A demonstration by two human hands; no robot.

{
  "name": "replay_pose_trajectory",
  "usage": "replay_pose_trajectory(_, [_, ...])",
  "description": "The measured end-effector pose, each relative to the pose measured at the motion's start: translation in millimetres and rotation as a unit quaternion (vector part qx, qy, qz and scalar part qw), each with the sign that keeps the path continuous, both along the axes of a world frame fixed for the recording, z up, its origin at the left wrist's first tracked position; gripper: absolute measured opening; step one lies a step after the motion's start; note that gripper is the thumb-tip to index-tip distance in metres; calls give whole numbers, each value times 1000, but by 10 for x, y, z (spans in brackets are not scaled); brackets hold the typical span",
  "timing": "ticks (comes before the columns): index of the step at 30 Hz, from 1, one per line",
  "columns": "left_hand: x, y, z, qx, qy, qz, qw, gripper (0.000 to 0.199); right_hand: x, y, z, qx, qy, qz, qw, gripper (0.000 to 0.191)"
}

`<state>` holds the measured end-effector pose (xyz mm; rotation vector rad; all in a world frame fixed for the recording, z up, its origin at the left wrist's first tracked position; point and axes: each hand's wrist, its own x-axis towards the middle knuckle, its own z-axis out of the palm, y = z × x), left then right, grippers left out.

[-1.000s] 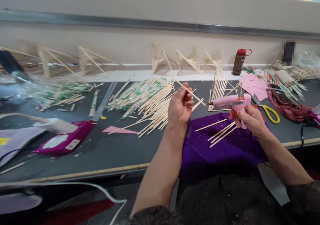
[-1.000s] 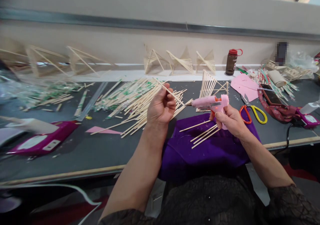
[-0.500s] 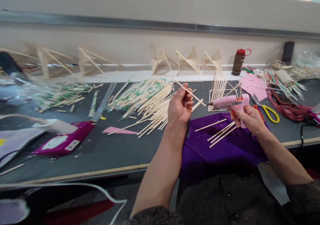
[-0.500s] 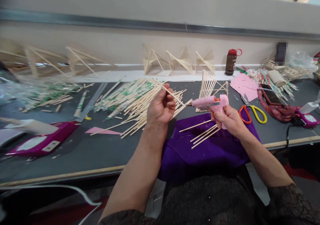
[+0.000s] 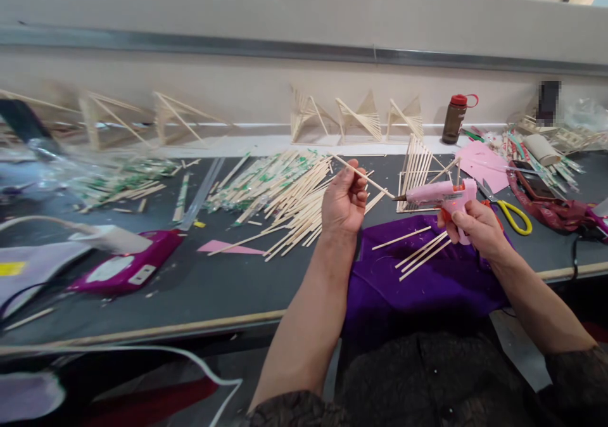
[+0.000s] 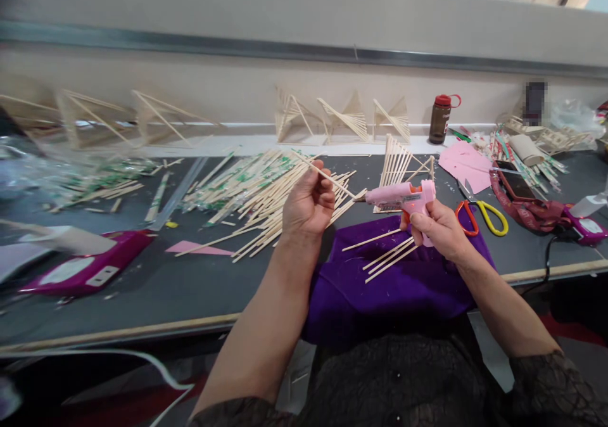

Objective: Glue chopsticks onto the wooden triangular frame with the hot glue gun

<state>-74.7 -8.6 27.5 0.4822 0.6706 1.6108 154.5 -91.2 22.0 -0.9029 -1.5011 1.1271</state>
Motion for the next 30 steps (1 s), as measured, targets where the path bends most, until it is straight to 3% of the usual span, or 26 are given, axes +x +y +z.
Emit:
replay_pose_trajectory(4, [2, 4, -17, 5, 7, -11, 1000, 9, -22, 0, 23, -16, 16, -10, 1000, 48])
replay_pose_trajectory(9, [-16, -13, 13, 6, 1, -40, 999, 9, 9, 87, -42, -62, 122, -47, 990, 43])
replay_pose_trajectory(15, [-20, -46, 92, -19, 30, -51, 998, 27, 188, 195, 56, -102, 193, -2, 976, 32])
replay_pose_trajectory(20, [6, -101, 145, -6, 53, -56, 997, 36, 310, 167, 110, -121, 234, 18, 965, 39])
replay_pose_trajectory(25, [38, -149, 241, -33, 51, -65, 996, 49, 289, 67, -1, -106, 221, 18, 969, 43])
replay_pose_trajectory(30, [87, -130, 252, -56, 30, -16, 998, 35, 334, -27, -61, -153, 231, 44, 960, 54])
